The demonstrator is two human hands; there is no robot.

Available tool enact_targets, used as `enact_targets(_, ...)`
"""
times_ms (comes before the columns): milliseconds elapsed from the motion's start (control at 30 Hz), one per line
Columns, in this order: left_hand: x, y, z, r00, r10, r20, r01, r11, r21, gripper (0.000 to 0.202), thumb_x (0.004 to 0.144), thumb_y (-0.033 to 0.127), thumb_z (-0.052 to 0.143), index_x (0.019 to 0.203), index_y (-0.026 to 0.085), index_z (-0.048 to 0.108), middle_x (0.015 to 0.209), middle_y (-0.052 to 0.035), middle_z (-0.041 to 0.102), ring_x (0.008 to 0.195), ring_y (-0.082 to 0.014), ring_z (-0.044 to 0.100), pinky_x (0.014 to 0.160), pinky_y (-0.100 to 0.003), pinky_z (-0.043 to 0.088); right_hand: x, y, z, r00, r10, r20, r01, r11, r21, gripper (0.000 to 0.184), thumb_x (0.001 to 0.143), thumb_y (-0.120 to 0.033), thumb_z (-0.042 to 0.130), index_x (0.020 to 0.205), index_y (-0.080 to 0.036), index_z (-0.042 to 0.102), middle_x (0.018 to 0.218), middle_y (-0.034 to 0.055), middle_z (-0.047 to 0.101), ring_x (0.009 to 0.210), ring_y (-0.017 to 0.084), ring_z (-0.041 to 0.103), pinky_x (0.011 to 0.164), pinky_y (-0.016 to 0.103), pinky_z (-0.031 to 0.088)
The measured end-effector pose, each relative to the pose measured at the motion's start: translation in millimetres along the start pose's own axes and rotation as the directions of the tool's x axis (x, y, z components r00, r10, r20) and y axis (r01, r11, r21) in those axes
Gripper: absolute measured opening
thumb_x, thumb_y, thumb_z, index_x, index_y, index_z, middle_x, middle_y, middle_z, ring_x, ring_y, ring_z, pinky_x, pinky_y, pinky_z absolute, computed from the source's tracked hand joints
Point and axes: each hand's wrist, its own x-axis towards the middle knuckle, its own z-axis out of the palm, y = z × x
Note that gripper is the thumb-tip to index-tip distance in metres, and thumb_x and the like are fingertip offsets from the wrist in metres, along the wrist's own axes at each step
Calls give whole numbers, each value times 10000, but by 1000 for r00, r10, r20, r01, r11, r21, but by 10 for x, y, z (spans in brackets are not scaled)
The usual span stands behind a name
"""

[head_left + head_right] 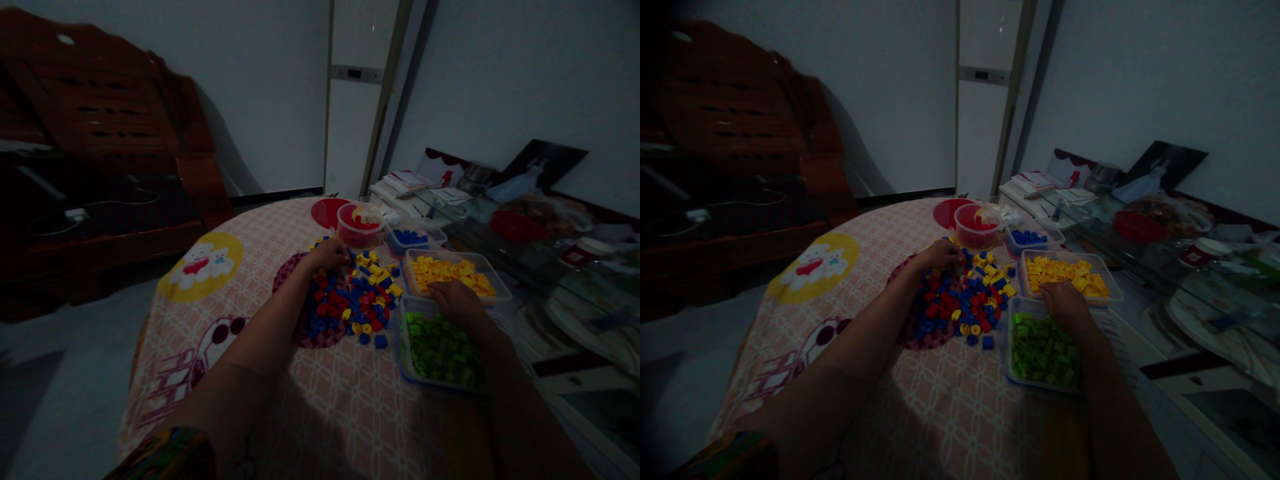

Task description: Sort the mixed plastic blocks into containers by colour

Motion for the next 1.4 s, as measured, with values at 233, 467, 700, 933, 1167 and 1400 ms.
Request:
enact_targets(233, 123, 92, 76, 951, -204, -234, -30, 690, -723, 95, 819, 200, 690, 767, 120, 688, 630, -1, 670, 562, -86, 598, 623, -204, 520, 4, 7, 19, 1000, 15, 10, -15, 999, -31, 392, 1016, -263, 377, 1074, -186, 756, 1091, 106, 774, 979, 245, 678, 814, 328, 455)
enact_targets(467, 264, 336, 89, 940, -203, -275, -222, 250, -943, 155, 790, 65, 723, 906, 113, 634, 885, -61, 731, 959, -135, 719, 967, -272, 549, 3, 27, 39, 1000, -6, -23, 5, 1000, -13, 407, 1009, -270, 362, 1071, -202, 758, 1054, 109, 779, 941, 245, 675, 799, 333, 461)
enact_targets(700, 197, 407, 64, 952, -190, -238, -194, 223, -955, 172, 815, -23, 649, 855, 130, 582, 886, -25, 665, 1075, -131, 688, 1040, -267, 517, 4, 22, 31, 1000, 13, -3, -13, 1000, -12, 410, 1011, -270, 355, 1044, -197, 756, 1049, 113, 779, 932, 251, 667, 766, 337, 456)
enact_targets(933, 179, 462, 19, 961, -192, -198, -164, 175, -971, 192, 852, 33, 621, 956, 167, 531, 976, -36, 647, 1165, -160, 654, 1094, -354, 477, -1, -25, -49, 999, 21, 44, -19, 999, -40, 385, 1017, -253, 372, 971, -209, 752, 1017, 100, 776, 909, 230, 669, 757, 317, 437)
enact_targets(1167, 221, 446, 37, 971, -135, -199, -165, 229, -959, 243, 864, 80, 622, 1086, 160, 563, 1115, -77, 677, 1266, -182, 605, 1150, -381, 416, 9, -11, -25, 999, 26, 38, -25, 999, -30, 396, 1016, -248, 364, 1035, -183, 755, 1066, 119, 768, 956, 253, 668, 803, 343, 447)
enact_targets(1400, 327, 346, 127, 964, -25, -264, -228, 431, -873, 627, 845, 140, 598, 1463, 119, 493, 1578, -166, 447, 1507, -244, 356, 1257, -415, 231, 9, -28, -61, 997, 43, 65, -43, 999, 5, 386, 1022, -254, 369, 992, -177, 746, 1012, 110, 770, 940, 254, 660, 776, 340, 422)
